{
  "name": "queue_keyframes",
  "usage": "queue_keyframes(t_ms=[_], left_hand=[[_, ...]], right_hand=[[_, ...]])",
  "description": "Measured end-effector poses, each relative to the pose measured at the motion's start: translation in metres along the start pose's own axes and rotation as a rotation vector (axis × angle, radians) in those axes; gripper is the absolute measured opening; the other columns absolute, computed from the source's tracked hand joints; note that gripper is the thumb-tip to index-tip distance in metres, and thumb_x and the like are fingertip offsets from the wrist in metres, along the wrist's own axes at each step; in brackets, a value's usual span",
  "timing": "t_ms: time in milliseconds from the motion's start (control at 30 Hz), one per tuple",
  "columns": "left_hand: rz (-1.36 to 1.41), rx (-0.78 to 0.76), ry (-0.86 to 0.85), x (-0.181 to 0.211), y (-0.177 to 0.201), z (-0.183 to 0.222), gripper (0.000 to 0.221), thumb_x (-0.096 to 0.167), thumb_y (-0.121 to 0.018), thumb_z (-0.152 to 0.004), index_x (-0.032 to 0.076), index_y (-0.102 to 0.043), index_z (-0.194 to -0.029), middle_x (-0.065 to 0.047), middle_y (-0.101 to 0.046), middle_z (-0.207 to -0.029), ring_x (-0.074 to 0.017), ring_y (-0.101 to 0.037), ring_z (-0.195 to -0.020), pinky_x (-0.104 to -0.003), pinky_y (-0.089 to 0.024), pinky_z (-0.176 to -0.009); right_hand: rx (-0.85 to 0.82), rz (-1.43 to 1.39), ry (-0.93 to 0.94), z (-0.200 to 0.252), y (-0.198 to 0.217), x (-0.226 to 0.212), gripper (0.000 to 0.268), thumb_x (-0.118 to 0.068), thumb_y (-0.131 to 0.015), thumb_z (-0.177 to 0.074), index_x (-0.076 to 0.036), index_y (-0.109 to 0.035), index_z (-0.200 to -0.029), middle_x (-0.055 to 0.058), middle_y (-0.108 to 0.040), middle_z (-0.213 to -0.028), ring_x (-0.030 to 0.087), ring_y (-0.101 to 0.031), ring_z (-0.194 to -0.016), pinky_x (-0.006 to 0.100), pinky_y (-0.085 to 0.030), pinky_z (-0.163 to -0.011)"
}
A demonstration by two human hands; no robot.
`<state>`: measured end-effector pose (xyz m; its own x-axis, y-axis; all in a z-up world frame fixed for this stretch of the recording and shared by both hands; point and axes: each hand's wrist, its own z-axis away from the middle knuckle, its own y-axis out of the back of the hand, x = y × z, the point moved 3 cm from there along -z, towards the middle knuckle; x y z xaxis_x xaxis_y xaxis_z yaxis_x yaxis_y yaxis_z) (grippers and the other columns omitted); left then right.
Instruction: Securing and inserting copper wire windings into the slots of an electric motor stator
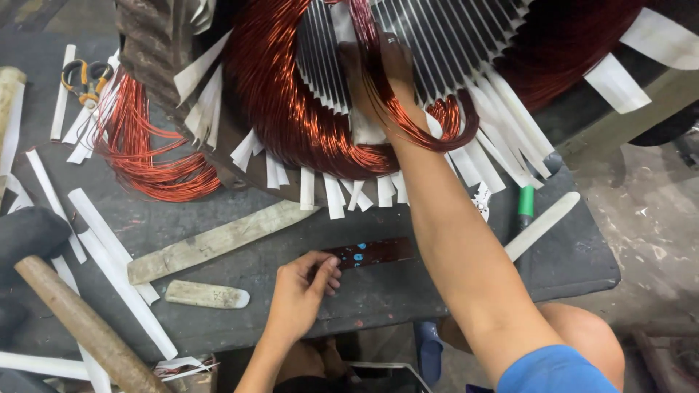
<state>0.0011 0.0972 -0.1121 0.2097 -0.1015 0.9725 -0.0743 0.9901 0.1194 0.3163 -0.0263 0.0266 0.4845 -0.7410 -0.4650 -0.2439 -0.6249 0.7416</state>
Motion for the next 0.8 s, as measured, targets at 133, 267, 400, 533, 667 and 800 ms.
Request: queue_keyframes(t_ms=[133,267,400,533,667,800], left_hand=[[-0.005,-0.008,-0.041,-0.002,0.001,0.001,0.023,0.018,-0.065,-0.104,0.004,-0.082,-0.102,-0.008,-0.079,-0.079,-0.0159,-0.076,-0.068,-0.029,-0.064,-0.065],[-0.009,-0.012,-0.065,-0.002,0.001,0.004,0.023,0.018,-0.064,-0.104,0.003,-0.081,-0.102,-0.008,-0.079,-0.079,-0.0161,-0.075,-0.068,-0.029,-0.064,-0.065],[-0.019,-0.016,-0.059,0.001,0.002,0.005,0.023,0.017,-0.064,-0.105,0.003,-0.081,-0.102,-0.008,-0.080,-0.080,-0.0157,-0.076,-0.069,-0.029,-0.065,-0.066],[-0.009,-0.017,-0.052,0.003,0.002,0.004,0.022,0.018,-0.065,-0.105,0.003,-0.081,-0.100,-0.007,-0.079,-0.078,-0.0146,-0.074,-0.068,-0.028,-0.064,-0.065],[-0.005,-0.019,-0.030,-0.001,0.000,0.002,0.022,0.016,-0.064,-0.105,0.003,-0.082,-0.102,-0.007,-0.079,-0.078,-0.0145,-0.074,-0.068,-0.028,-0.064,-0.064],[-0.005,-0.009,-0.063,0.001,0.000,0.005,0.022,0.017,-0.065,-0.105,0.003,-0.082,-0.101,-0.007,-0.079,-0.077,-0.0145,-0.074,-0.067,-0.028,-0.063,-0.065]], right_hand=[[0.009,0.060,-0.111,-0.055,-0.066,0.098,0.022,-0.013,-0.074,-0.102,-0.014,-0.075,-0.124,0.008,-0.075,-0.123,0.037,-0.057,-0.123,0.042,-0.049,-0.111],[0.088,-0.905,-0.741,-0.018,-0.036,0.069,0.047,-0.033,-0.057,-0.096,-0.016,-0.050,-0.140,0.002,-0.057,-0.087,0.015,-0.062,-0.077,0.030,-0.052,-0.071],[0.039,0.071,0.323,0.031,0.005,-0.010,0.041,-0.026,-0.045,-0.117,-0.005,-0.070,-0.141,0.015,-0.080,-0.113,0.023,-0.065,-0.087,0.039,-0.047,-0.075],[0.081,-0.176,0.800,0.040,0.023,-0.037,0.037,-0.003,-0.037,-0.118,0.012,-0.067,-0.132,0.027,-0.079,-0.121,0.044,-0.081,-0.109,0.047,-0.071,-0.092],[-0.200,-0.072,0.153,0.007,-0.011,-0.013,0.041,-0.014,-0.040,-0.116,-0.003,-0.056,-0.152,0.021,-0.067,-0.149,0.034,-0.070,-0.133,0.041,-0.062,-0.110],[-0.127,-0.377,0.210,0.028,0.019,-0.040,0.044,-0.038,-0.028,-0.114,-0.012,-0.057,-0.092,-0.003,-0.053,-0.068,0.009,-0.053,-0.056,0.028,-0.034,-0.050]])
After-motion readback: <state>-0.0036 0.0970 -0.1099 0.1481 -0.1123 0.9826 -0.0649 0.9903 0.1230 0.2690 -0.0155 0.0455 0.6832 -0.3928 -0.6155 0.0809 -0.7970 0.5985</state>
